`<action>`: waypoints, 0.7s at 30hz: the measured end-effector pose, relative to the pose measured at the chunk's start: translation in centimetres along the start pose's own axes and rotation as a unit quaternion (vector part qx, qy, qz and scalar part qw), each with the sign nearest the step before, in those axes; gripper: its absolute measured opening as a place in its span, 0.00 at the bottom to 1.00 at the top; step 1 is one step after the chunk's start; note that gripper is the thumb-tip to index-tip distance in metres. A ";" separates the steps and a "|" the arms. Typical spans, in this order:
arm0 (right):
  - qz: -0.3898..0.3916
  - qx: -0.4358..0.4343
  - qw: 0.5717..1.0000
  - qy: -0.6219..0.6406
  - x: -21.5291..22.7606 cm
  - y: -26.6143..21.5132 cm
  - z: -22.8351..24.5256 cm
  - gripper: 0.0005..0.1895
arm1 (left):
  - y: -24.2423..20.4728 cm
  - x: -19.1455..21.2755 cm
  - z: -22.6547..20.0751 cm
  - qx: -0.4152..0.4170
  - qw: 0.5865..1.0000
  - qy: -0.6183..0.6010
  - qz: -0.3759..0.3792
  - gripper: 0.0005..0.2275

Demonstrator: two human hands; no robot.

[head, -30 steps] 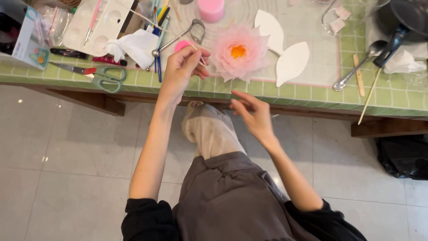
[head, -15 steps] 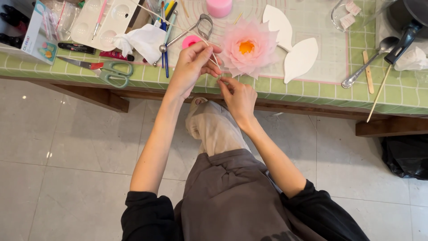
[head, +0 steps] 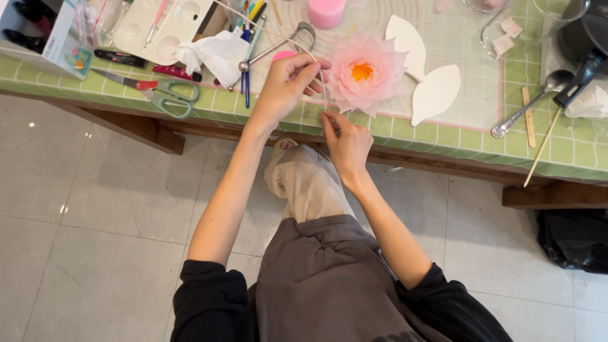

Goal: Assembling a decorative paper lotus flower using sticks, wire, and beads.

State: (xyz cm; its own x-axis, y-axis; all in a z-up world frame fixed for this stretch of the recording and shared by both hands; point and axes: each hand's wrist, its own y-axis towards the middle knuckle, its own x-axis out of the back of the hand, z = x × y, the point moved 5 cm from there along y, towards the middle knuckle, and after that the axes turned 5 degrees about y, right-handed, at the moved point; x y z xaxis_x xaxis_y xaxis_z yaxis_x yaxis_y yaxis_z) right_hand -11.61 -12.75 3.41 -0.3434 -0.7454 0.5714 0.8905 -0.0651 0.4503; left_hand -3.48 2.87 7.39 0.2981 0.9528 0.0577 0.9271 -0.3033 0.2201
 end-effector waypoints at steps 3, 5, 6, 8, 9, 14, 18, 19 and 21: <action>-0.002 0.009 1.000 -0.005 -0.2 -0.1 -0.2 0.06 | -0.1 -0.2 0.5 0.008 1.000 0.007 -0.018 0.11; -0.005 0.012 1.000 -0.009 -0.2 -0.1 -0.3 0.06 | -0.3 -0.5 0.3 -0.046 0.999 -0.026 -0.007 0.11; -0.002 0.015 1.000 -0.007 -0.2 0.0 -0.5 0.06 | -0.4 -1.0 0.2 -0.047 0.999 -0.024 -0.011 0.11; -0.013 0.024 1.000 -0.014 -0.2 -0.1 -0.6 0.06 | -1.1 -1.5 0.2 -0.031 0.996 -0.073 -0.036 0.12; -0.007 0.028 1.000 -0.009 -0.1 -0.2 -0.5 0.06 | -1.3 -1.8 1.1 -0.030 0.996 -0.070 -0.044 0.12; 0.022 0.021 0.997 0.066 0.9 -0.6 1.5 0.10 | -4.0 0.2 3.9 0.021 0.912 -0.385 -0.139 0.12; 0.075 0.032 0.988 0.129 -0.3 -0.9 4.3 0.12 | -8.8 5.7 1.5 -0.007 0.888 -0.425 -0.175 0.10; 0.103 0.064 0.982 0.147 -1.0 -0.7 5.7 0.11 | -10.4 7.4 0.1 -0.007 0.914 -0.353 -0.200 0.10; 0.131 0.096 0.973 0.167 -2.9 0.3 8.6 0.10 | -13.1 10.2 -1.9 -0.008 0.934 -0.277 -0.224 0.09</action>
State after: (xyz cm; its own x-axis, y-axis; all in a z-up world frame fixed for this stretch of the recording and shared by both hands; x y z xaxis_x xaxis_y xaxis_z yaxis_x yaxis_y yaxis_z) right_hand -12.91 -4.87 7.78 0.0319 -0.8957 0.4434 0.8511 0.2570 0.4578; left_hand -12.99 16.62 6.96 -0.0432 0.8301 -0.5559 0.9848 0.1291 0.1161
